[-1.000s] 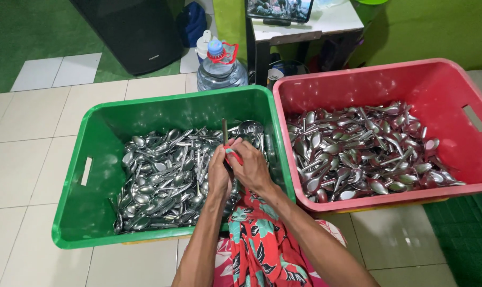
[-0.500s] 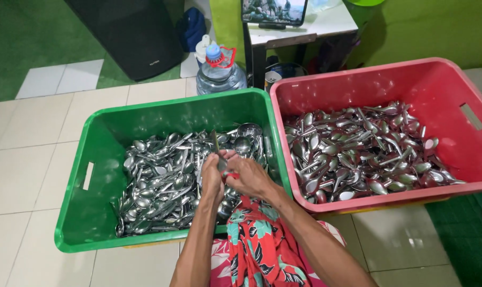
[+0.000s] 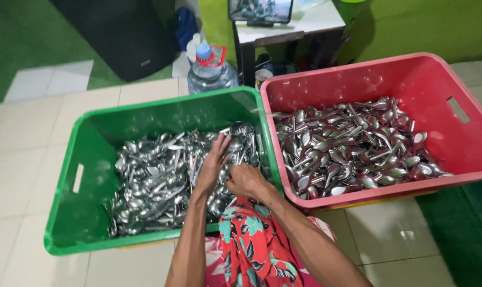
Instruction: Polishing metal spoons with a cloth and sorting them between bins.
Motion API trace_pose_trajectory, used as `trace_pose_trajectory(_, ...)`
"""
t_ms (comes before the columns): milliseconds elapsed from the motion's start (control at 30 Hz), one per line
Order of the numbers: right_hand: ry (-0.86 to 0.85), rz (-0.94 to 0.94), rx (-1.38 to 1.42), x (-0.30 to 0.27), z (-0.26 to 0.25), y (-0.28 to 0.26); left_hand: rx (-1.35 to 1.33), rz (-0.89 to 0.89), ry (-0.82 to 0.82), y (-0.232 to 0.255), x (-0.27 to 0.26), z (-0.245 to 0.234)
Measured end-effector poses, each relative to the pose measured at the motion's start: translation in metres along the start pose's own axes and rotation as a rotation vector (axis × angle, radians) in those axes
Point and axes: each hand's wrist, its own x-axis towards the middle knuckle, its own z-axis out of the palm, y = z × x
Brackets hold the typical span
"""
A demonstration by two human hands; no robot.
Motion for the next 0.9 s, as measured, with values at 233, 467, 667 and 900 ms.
trace_pose_trajectory(233,0.050,0.115,-0.022,0.003,-0.020,0.006,1.039,-0.068,0.336,-0.040,0.022,-0.074)
trace_pose_trajectory(467,0.429,0.187,0.227,-0.022,-0.075,-0.015,1.371,-0.276,0.371,-0.130,0.082,-0.186)
trace_pose_trajectory(667,0.645,0.185,0.323,-0.026,-0.084,-0.005,1.744,-0.311,0.205,-0.182,0.115,-0.205)
trace_pose_trajectory(900,0.705,0.234,0.345,-0.042,-0.102,-0.006,1.714,-0.225,0.156,-0.154,0.137,-0.146)
